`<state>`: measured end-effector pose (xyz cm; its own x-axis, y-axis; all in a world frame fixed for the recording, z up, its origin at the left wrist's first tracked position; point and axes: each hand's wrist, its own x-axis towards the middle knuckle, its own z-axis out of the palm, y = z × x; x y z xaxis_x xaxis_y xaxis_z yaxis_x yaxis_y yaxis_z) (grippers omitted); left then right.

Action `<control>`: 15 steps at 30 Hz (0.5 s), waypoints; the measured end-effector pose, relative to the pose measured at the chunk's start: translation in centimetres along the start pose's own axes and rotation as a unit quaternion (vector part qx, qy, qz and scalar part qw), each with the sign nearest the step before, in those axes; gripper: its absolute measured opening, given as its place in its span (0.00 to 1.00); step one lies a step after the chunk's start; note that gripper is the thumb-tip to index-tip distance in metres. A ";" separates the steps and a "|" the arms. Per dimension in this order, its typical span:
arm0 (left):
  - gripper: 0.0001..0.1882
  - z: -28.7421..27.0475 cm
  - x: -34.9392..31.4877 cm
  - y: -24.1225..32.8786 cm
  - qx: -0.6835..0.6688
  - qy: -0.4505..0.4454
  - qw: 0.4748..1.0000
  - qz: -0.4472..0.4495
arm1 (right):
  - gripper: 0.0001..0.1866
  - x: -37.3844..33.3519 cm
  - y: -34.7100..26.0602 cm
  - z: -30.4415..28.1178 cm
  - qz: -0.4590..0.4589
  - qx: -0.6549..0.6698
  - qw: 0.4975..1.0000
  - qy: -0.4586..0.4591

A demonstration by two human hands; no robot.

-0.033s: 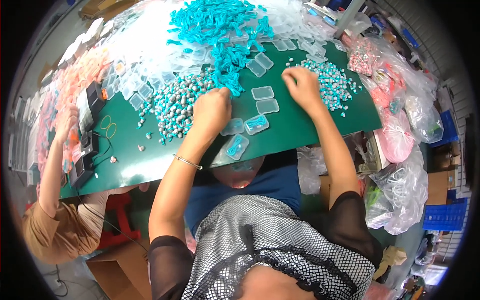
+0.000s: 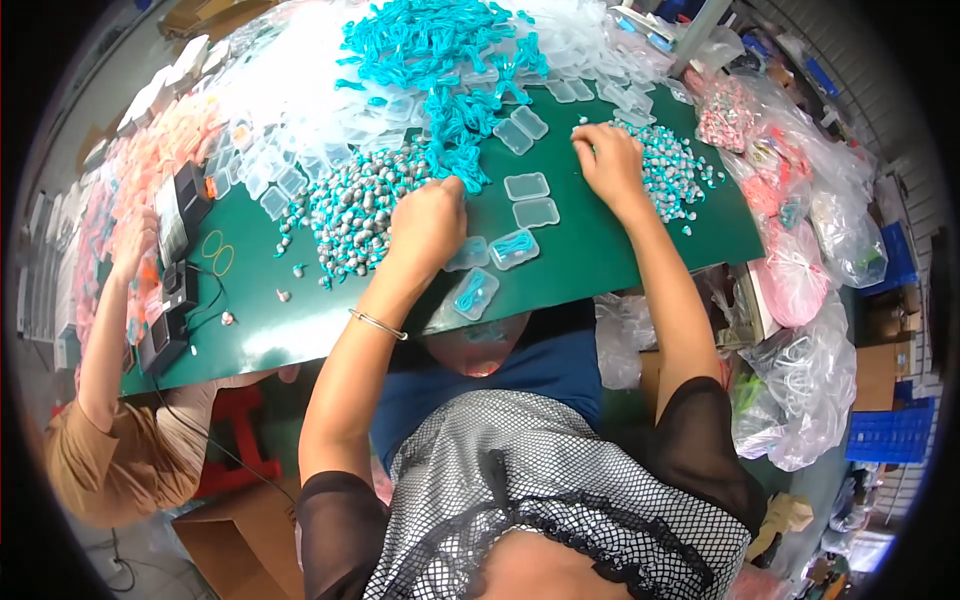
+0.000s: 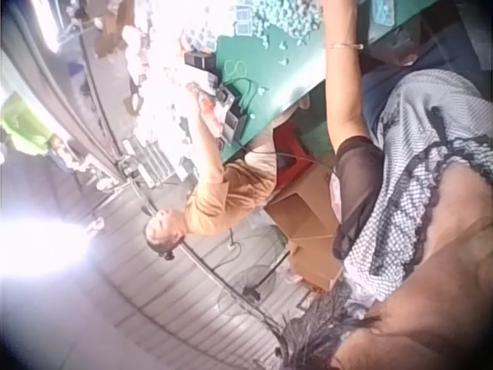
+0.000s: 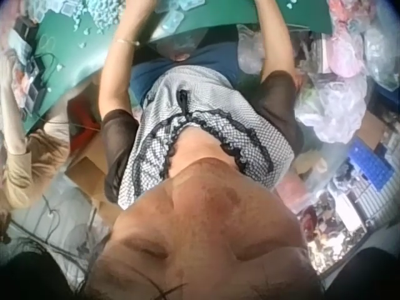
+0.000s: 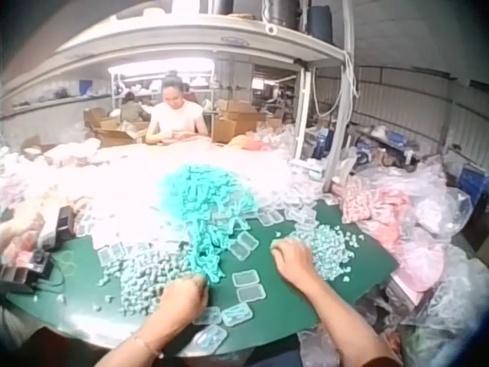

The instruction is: Sorting small blue components and placing them into small clear plastic containers at a workshop table.

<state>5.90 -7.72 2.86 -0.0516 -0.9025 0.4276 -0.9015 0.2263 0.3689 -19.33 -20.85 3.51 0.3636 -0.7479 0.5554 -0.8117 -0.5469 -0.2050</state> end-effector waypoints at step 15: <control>0.09 0.7 0.7 2.3 -0.208 -0.009 0.977 -0.041 | 0.09 -3.5 -1.3 -0.9 0.001 0.224 0.973 -0.049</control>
<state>3.46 -8.02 3.46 0.0026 -0.9290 0.3701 -0.6506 0.2794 0.7061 -19.93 -17.19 2.61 0.4217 -0.7693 0.4800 -0.5392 -0.6384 -0.5493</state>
